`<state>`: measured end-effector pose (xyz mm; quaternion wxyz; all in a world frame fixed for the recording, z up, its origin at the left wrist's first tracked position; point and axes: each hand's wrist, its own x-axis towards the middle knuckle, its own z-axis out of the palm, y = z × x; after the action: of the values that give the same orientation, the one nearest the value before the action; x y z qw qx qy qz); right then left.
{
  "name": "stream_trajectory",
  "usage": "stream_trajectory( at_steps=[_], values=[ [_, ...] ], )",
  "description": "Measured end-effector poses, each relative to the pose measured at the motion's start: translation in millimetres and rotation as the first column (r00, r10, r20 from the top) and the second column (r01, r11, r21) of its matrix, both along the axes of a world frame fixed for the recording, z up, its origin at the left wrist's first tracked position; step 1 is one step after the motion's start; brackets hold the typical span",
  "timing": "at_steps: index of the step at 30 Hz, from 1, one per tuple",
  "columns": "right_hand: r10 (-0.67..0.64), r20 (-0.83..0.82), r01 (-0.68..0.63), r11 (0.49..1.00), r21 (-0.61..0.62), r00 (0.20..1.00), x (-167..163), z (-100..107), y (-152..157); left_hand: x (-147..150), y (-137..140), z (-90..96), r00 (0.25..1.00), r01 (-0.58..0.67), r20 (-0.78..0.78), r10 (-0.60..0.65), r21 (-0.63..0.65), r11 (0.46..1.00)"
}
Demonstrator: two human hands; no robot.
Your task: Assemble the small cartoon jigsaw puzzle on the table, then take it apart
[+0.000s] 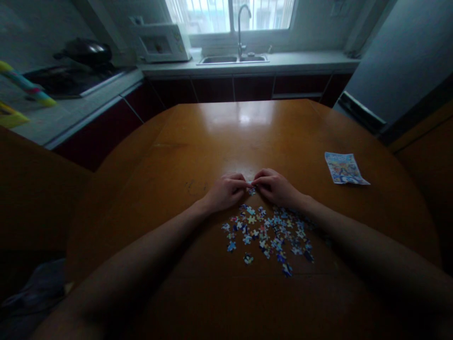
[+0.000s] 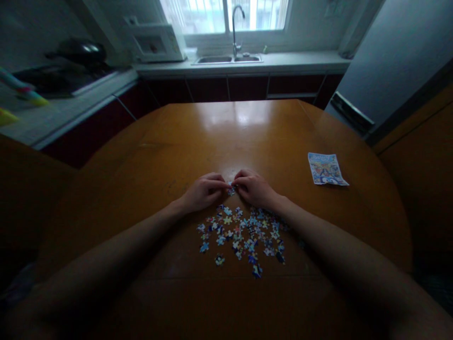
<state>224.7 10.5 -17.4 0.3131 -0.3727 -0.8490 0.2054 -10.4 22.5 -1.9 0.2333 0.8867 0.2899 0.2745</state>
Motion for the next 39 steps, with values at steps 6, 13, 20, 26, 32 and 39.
stream_trajectory(
  at_steps=[6, 13, 20, 26, 32, 39],
  values=[
    [-0.012, 0.019, 0.012, 1.000, -0.003, 1.000, -1.1, 6.2, -3.3, 1.0, 2.1, -3.6, 0.988, -0.140, 0.064, 0.141, -0.027, 0.990],
    [-0.001, 0.074, 0.001, 1.000, -0.006, 0.997, -0.2, 8.5, -7.9, 0.9, 2.3, -4.6, 0.980, -0.186, 0.063, 0.189, -0.044, 0.982],
    [-0.122, 0.073, 0.124, 0.992, -0.013, 0.990, -8.9, 9.4, -7.3, 1.6, 2.6, -5.5, 0.975, -0.198, 0.094, 0.201, -0.034, 0.980],
    [-0.171, -0.060, 0.168, 0.985, -0.050, 0.984, -9.7, 6.4, -3.0, 1.3, 2.7, -3.6, 0.980, -0.188, 0.066, 0.188, -0.011, 0.982],
    [-0.248, -0.184, 0.239, 0.969, -0.066, 0.951, -5.5, 1.8, 2.5, -0.2, 0.9, -2.1, 0.999, -0.041, -0.019, 0.042, 0.061, 0.997],
    [-0.235, -0.179, 0.222, 0.971, -0.094, 0.955, -5.7, 1.5, 2.5, -1.3, 2.9, -6.5, 0.997, -0.012, -0.071, 0.020, 0.113, 0.994]
  ],
)
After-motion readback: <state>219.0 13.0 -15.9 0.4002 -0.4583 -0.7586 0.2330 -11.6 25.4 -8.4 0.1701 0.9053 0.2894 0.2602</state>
